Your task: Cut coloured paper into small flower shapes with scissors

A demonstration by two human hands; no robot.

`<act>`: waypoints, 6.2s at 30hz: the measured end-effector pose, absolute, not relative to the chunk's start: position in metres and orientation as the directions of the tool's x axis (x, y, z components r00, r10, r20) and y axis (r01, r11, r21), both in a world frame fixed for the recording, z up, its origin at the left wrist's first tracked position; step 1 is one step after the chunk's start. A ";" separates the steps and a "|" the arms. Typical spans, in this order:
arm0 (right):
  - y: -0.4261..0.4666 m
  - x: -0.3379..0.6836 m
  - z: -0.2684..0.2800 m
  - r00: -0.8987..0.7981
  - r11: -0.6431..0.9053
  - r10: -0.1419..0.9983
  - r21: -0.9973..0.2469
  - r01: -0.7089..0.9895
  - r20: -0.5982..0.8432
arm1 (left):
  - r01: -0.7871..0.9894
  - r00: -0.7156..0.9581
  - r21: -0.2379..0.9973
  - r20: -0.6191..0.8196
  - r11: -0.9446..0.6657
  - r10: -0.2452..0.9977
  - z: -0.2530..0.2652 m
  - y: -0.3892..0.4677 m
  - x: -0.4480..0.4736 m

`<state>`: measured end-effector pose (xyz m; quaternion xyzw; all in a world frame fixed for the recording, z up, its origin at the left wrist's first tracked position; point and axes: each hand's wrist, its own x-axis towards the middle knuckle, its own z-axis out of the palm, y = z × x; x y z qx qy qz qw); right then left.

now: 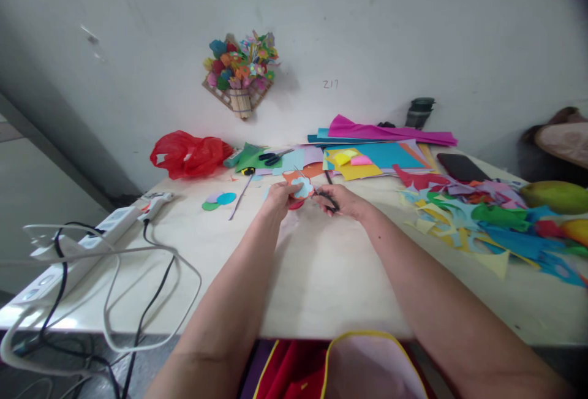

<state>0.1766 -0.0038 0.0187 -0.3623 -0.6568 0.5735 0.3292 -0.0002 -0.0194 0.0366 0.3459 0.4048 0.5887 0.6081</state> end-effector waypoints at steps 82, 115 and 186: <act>-0.012 0.193 0.032 -0.574 0.156 0.817 -0.939 0.306 -0.051 | -0.195 0.325 0.977 -0.022 0.090 0.945 0.029 -0.018 -0.029; -0.027 0.183 0.048 -0.505 0.105 0.859 -0.936 0.337 -0.085 | -0.201 0.310 0.976 -0.015 0.081 0.951 0.030 -0.019 -0.028; -0.015 0.187 0.037 -0.518 0.161 0.855 -0.950 0.269 -0.001 | -0.204 0.331 0.972 -0.043 0.116 0.943 0.031 -0.020 -0.032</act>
